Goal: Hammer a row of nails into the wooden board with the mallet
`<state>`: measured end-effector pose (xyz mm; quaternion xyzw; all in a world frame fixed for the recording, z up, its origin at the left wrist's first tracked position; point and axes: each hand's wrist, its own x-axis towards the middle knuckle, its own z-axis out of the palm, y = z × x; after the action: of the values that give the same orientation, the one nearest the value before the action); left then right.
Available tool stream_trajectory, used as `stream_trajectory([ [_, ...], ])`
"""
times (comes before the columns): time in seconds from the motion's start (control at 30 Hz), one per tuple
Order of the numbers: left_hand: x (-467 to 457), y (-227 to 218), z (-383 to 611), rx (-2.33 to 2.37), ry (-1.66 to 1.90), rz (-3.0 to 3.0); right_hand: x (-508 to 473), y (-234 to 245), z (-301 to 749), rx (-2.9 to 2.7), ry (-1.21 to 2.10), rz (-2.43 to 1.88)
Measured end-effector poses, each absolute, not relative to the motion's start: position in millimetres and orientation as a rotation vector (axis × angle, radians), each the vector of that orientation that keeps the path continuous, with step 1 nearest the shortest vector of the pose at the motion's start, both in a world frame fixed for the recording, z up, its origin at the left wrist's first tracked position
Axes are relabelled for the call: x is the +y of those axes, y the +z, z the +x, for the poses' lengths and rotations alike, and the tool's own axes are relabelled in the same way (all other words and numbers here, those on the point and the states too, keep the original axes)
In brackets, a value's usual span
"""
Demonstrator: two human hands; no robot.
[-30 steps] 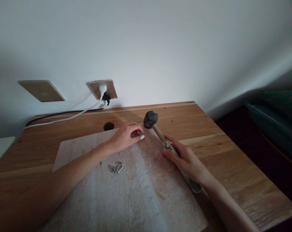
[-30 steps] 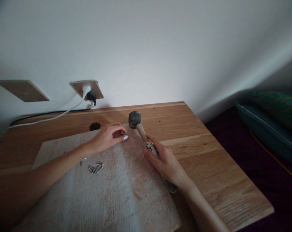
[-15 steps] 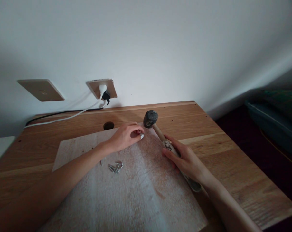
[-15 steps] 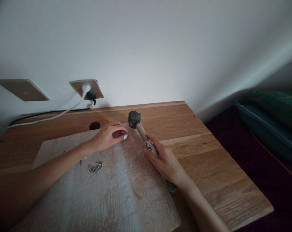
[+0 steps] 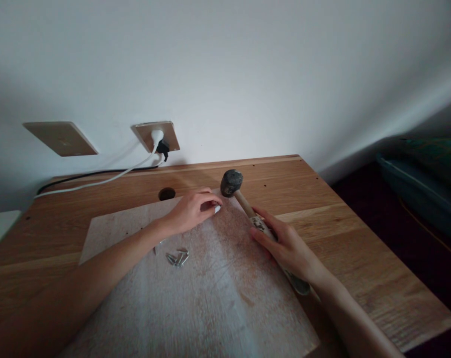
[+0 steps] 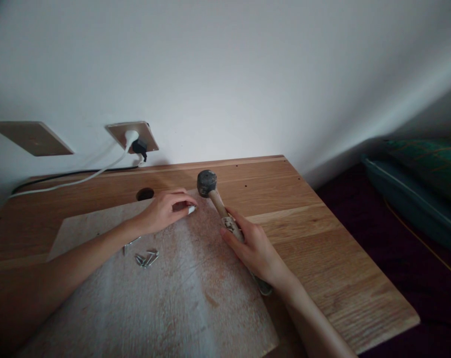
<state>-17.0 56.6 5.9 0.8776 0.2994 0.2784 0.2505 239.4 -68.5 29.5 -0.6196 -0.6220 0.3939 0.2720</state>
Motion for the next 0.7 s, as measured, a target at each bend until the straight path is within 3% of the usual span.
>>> stream_trajectory([
  [0.7,58,2,-12,0.896,0.724,2.332,-78,52,244,-1.481,1.269,-1.585],
])
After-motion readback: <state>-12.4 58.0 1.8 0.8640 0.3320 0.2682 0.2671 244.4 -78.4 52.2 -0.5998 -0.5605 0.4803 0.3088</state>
